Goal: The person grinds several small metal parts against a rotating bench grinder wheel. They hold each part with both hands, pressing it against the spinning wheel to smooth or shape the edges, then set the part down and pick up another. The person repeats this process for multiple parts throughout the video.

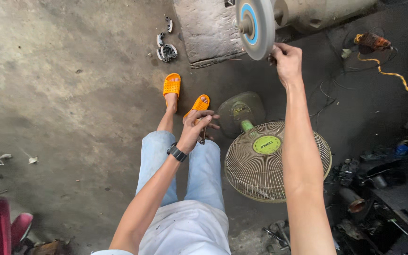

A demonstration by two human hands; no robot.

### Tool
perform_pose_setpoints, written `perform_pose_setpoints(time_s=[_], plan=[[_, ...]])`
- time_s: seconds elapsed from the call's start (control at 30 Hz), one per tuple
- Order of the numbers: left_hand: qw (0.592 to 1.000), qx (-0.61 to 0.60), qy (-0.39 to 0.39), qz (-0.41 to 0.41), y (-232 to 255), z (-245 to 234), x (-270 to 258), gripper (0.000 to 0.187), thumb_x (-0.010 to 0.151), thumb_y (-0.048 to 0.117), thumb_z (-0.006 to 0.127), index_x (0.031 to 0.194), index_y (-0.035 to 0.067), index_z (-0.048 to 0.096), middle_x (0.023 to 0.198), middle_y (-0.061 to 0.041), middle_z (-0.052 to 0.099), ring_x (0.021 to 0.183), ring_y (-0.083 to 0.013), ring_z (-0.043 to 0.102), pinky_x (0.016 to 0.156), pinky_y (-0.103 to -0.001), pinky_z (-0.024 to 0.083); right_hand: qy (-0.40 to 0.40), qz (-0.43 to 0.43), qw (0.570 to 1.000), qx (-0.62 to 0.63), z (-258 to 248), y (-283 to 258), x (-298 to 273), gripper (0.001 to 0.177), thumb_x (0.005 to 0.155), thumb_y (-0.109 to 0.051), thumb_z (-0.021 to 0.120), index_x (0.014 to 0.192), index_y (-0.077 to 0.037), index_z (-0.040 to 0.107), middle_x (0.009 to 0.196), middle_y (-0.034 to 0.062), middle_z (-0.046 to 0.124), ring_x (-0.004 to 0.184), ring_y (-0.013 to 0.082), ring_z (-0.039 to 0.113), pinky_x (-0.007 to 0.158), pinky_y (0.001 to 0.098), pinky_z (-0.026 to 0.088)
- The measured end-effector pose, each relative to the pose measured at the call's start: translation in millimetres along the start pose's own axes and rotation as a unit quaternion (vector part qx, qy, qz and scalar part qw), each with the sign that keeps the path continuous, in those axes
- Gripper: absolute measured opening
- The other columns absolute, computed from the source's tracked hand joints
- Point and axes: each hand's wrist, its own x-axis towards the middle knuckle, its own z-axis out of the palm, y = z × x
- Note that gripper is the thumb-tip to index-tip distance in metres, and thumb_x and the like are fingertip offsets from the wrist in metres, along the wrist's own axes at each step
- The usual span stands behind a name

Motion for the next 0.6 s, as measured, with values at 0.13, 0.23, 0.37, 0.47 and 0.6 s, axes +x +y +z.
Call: perform_pose_setpoints(time_s=[0.13,0.23,0.37,0.47,0.6], plan=[[0.999,-0.031,-0.005,0.025,4,-9,-2,0.034,0.088,0.019,0.064,0.112,-0.004,0.059,0.112,-0.022,0.068,0.081,-0.029,0.072,0.049,-0.034,0.06,0.016,-0.003,0.998,-0.057,-1,9,9,0.019,0.09,-0.007,0.057,0.075,-0.002,0.065,0.059,-0.0028,0.04,0.06,0.0072,0.034,0.053,0.0283,0.029],[0.999,0.004,0.012,0.046,7,-15,-4,0.026,0.087,0.018,0.067,0.101,-0.003,0.063,0.102,-0.018,0.071,0.066,-0.0231,0.07,0.042,-0.028,0.056,0.007,-0.007,0.999,-0.031,-1,11,10,0.018,0.091,-0.006,0.056,0.087,-0.001,0.072,0.063,-0.0017,0.048,0.06,0.0074,0.041,0.052,0.0283,0.034],[0.991,0.085,0.048,0.092,3,-20,-3,0.015,0.081,0.014,0.075,0.085,0.001,0.068,0.088,-0.004,0.049,0.043,-0.0119,0.05,0.036,-0.021,0.045,-0.003,-0.026,1.0,-0.015,-9,4,-2,0.019,0.092,-0.01,0.057,0.081,0.002,0.066,0.062,0.0021,0.051,0.056,0.0093,0.046,0.051,0.0246,0.04],[0.992,0.088,0.049,0.076,-1,-19,-1,0.017,0.081,0.015,0.075,0.086,-0.001,0.069,0.089,-0.004,0.046,0.043,-0.0118,0.049,0.036,-0.021,0.044,-0.031,-0.051,0.998,0.031,-16,2,-10,0.02,0.096,-0.013,0.059,0.091,0.004,0.069,0.068,0.0024,0.053,0.061,0.0116,0.046,0.055,0.0268,0.039],[0.975,0.198,0.064,0.079,-22,-20,7,0.016,0.08,0.025,0.077,0.088,0.011,0.075,0.09,0.001,0.035,0.082,-0.0077,0.044,0.057,-0.019,0.044,-0.025,-0.061,0.995,0.072,-30,25,-7,0.032,0.091,-0.022,0.068,0.11,0.004,0.069,0.098,0.0109,0.07,0.085,0.0123,0.062,0.076,0.0258,0.05]])
